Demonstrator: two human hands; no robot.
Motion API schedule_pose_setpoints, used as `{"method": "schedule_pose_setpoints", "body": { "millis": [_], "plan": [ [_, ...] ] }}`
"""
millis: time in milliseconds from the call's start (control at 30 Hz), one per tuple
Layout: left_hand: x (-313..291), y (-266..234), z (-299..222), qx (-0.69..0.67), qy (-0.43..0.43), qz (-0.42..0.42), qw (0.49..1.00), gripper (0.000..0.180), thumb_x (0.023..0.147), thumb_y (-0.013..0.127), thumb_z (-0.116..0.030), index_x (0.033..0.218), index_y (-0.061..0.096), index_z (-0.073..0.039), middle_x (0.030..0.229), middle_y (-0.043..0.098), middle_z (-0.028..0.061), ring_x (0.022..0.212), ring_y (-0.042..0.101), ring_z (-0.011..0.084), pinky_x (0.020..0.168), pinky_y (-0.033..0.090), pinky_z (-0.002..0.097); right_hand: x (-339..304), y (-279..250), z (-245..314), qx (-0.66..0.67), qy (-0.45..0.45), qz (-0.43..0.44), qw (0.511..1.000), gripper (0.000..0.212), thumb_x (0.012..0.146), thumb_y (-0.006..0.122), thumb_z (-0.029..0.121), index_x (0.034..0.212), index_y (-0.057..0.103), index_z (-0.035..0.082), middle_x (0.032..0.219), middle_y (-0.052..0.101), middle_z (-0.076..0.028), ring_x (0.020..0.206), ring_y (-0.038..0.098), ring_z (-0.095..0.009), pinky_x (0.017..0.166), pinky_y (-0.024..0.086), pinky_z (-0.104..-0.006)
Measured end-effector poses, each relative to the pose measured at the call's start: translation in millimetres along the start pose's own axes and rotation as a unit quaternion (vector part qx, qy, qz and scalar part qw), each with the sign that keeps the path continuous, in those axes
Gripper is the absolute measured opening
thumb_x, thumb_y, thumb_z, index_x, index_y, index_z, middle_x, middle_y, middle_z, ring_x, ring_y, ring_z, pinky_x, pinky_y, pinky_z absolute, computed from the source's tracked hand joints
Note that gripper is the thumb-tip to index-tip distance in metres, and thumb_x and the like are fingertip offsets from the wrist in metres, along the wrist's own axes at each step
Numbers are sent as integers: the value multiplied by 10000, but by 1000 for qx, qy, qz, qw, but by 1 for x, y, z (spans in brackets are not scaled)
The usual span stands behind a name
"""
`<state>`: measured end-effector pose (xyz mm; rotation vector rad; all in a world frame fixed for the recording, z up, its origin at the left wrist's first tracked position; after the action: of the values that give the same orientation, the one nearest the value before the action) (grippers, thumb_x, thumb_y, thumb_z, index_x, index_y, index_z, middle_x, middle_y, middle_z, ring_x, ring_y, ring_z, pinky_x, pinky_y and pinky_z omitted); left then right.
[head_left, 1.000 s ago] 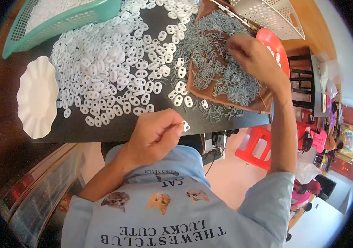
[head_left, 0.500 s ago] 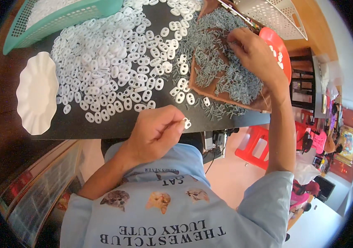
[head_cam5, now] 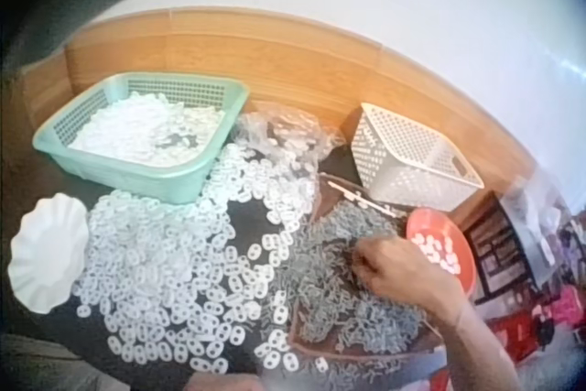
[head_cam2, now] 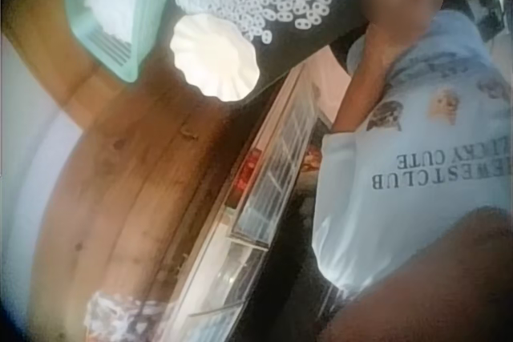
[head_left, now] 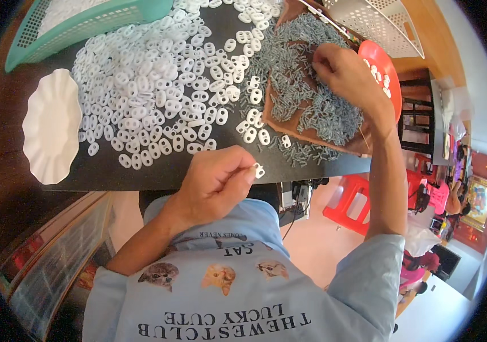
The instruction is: The person picks up small white plastic components from a table, joins them together by hand, and places the assembled units into a red plate.
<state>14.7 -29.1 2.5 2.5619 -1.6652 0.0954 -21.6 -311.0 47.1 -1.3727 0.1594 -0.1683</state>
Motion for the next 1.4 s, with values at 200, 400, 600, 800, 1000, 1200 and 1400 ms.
{"method": "schedule_pose_setpoints", "body": {
  "millis": [200, 400, 600, 800, 1000, 1200, 1400],
  "plan": [
    [-1, 0, 1, 1, 16, -16, 1000, 79, 870, 543, -50, 801, 547, -12, 587, 485, 21, 496, 438, 81, 467, 356, 254, 6, 0, -5, 58, -7, -9, 998, 169, 839, 550, 150, 867, 600, -9, 849, 624, -233, 823, 598, -414, 733, 464, -474],
    [-1, 0, 2, -13, 10, -20, 1000, 79, 870, 544, -50, 801, 548, -11, 583, 474, 16, 495, 430, 83, 463, 349, 256, 9, 1, 1, -1, -23, -13, 1000, 158, 833, 550, 142, 853, 581, -12, 838, 617, -227, 821, 596, -410, 734, 466, -478],
    [-3, -2, 2, 27, 1, -17, 999, 160, 902, 518, -123, 788, 554, -16, 623, 549, 20, 502, 471, 83, 481, 380, 245, 11, 3, 7, -80, -59, -55, 993, 140, 794, 543, 116, 830, 560, -17, 834, 609, -227, 822, 594, -411, 740, 466, -489],
    [-4, 0, 1, -15, 2, -28, 999, 90, 872, 540, -51, 794, 542, -7, 570, 466, -9, 497, 402, 41, 457, 329, 230, 12, -8, 8, 16, -24, -63, 998, 148, 767, 528, 98, 830, 540, -35, 820, 590, -256, 812, 579, -433, 723, 458, -482],
    [-5, -2, 0, -91, -53, -40, 994, 99, 897, 507, -61, 821, 532, -2, 602, 483, -23, 533, 400, 25, 477, 335, 216, 11, -4, 8, 92, -39, -86, 991, 155, 782, 544, 78, 893, 564, -27, 840, 606, -245, 805, 599, -406, 727, 473, -439],
    [-4, 0, 3, -151, -69, -49, 985, 151, 965, 465, -131, 911, 539, -12, 688, 533, 20, 505, 383, 30, 456, 316, 189, -6, -13, 10, 150, 43, -71, 985, 127, 857, 612, 113, 887, 574, -4, 733, 598, -102, 676, 562, -194, 640, 451, -309],
    [-4, -1, 7, -185, -69, -68, 978, 161, 988, 444, -143, 957, 515, -2, 724, 534, 35, 522, 393, 36, 459, 325, 190, -50, -10, 104, 461, 109, -58, 879, 164, 900, 641, 148, 850, 583, 3, 707, 527, 33, 675, 467, -39, 589, 376, -203]
  ]
}}
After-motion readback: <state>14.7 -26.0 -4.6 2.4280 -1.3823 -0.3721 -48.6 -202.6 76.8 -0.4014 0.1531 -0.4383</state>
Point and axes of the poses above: each hand's wrist, its own x-axis towards the middle knuckle, its own y-axis out of the palm, z = x × y, the point moved 3 cm from there along x, towards the middle knuckle
